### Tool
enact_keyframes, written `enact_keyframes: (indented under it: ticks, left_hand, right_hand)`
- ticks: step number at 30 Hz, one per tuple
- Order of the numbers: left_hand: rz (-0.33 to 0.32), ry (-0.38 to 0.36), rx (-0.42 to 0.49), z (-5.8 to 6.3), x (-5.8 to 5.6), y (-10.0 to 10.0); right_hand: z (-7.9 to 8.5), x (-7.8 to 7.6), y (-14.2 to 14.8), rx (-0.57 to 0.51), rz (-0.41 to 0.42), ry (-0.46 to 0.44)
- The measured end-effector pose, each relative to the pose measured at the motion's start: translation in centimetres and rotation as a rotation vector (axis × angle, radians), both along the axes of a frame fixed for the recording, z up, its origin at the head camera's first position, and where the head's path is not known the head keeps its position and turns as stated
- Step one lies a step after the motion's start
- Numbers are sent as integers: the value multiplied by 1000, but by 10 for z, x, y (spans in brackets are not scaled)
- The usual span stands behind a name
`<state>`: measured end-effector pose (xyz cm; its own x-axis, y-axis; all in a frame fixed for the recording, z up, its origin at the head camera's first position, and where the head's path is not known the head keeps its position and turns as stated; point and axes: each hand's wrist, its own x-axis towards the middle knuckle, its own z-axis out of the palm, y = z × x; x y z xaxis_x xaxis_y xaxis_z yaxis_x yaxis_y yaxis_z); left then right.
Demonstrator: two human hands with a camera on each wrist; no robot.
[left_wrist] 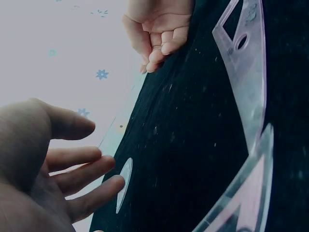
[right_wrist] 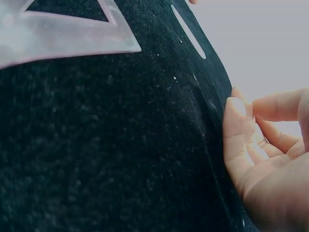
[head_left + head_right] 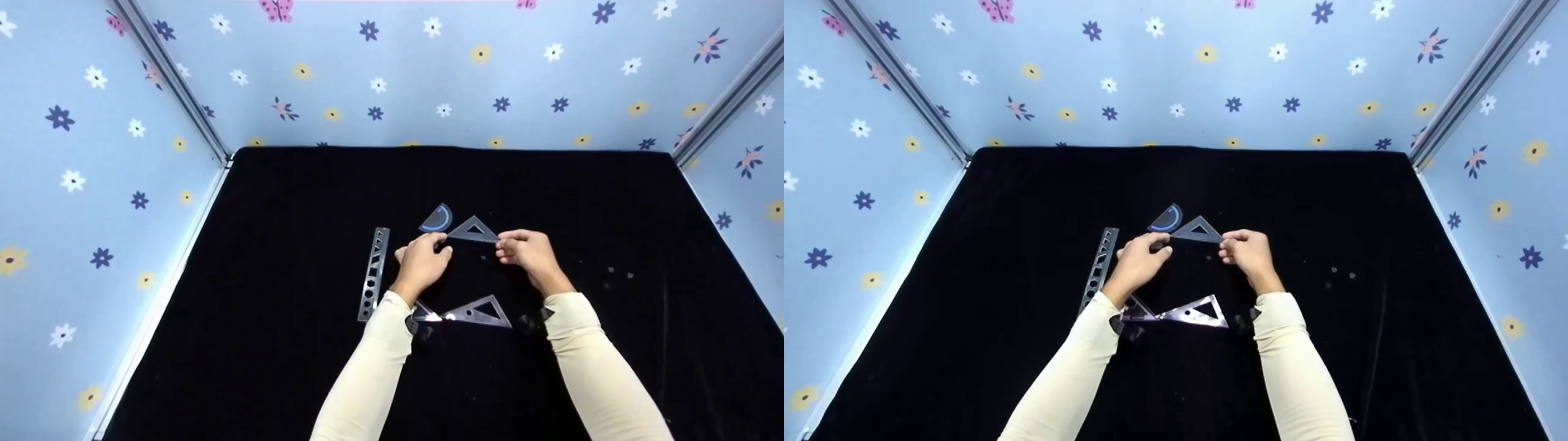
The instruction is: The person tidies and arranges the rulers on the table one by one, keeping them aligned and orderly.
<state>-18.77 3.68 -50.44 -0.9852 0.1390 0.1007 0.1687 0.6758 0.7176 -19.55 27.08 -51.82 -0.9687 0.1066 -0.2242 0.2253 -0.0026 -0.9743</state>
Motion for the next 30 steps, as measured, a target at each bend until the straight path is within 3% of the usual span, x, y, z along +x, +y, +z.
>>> enact_keyframes:
  ticks: [12, 30]
  left_hand:
    - [122, 68, 41, -3, -2, 2]
    - [78, 96, 17, -4, 5, 3]
  right_hand:
    - [4, 7, -7, -29, -44, 33]
    - [5, 18, -7, -3, -77, 72]
